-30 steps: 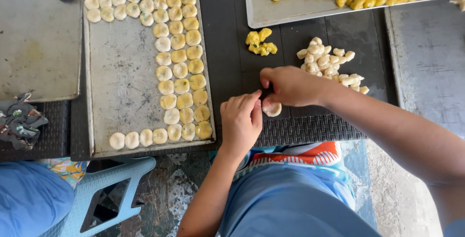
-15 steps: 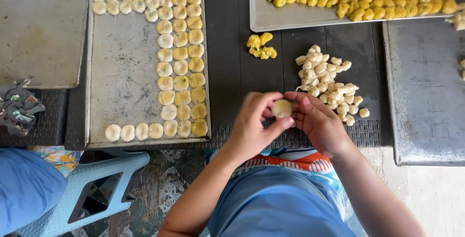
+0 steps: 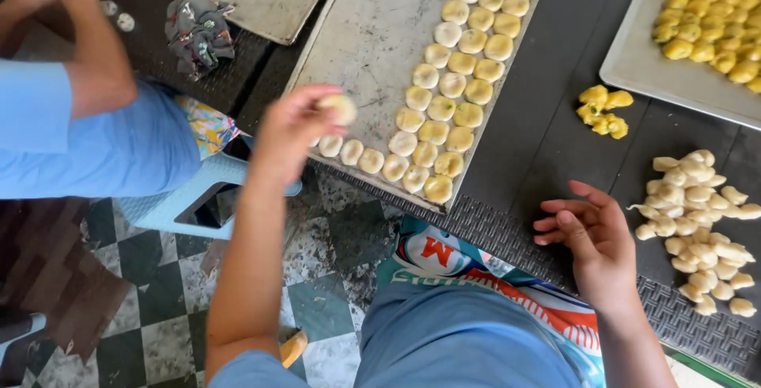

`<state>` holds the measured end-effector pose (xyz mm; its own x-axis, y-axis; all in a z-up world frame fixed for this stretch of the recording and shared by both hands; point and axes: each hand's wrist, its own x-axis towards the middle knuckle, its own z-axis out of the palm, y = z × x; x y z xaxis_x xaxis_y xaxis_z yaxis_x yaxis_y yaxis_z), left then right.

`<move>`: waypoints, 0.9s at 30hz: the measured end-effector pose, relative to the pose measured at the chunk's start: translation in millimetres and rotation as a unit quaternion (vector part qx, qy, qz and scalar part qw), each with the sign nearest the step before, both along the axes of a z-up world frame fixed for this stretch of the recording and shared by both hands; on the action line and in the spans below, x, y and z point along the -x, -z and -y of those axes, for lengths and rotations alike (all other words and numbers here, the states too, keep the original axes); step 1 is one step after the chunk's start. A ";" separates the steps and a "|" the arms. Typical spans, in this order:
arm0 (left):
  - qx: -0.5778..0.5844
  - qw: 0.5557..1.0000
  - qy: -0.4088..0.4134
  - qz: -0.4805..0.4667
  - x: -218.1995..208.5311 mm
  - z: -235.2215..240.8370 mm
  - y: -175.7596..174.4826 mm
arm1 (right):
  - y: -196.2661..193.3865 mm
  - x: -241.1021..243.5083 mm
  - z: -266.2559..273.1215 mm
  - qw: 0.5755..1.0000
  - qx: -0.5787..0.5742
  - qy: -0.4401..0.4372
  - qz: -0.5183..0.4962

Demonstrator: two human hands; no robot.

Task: The person fills small dough wrappers with a yellow filling, seals them into dumplings, and arranges them in rows on a metal tray. The person works by hand, handling the dough and filling directly.

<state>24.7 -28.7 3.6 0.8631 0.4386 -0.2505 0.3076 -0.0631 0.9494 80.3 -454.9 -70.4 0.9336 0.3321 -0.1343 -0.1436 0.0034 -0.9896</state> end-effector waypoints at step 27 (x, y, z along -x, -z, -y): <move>-0.522 0.846 -0.045 0.096 62.7 -66.7 80.5 | -0.1 11.5 -3.1 0.998 0.053 0.007 0.035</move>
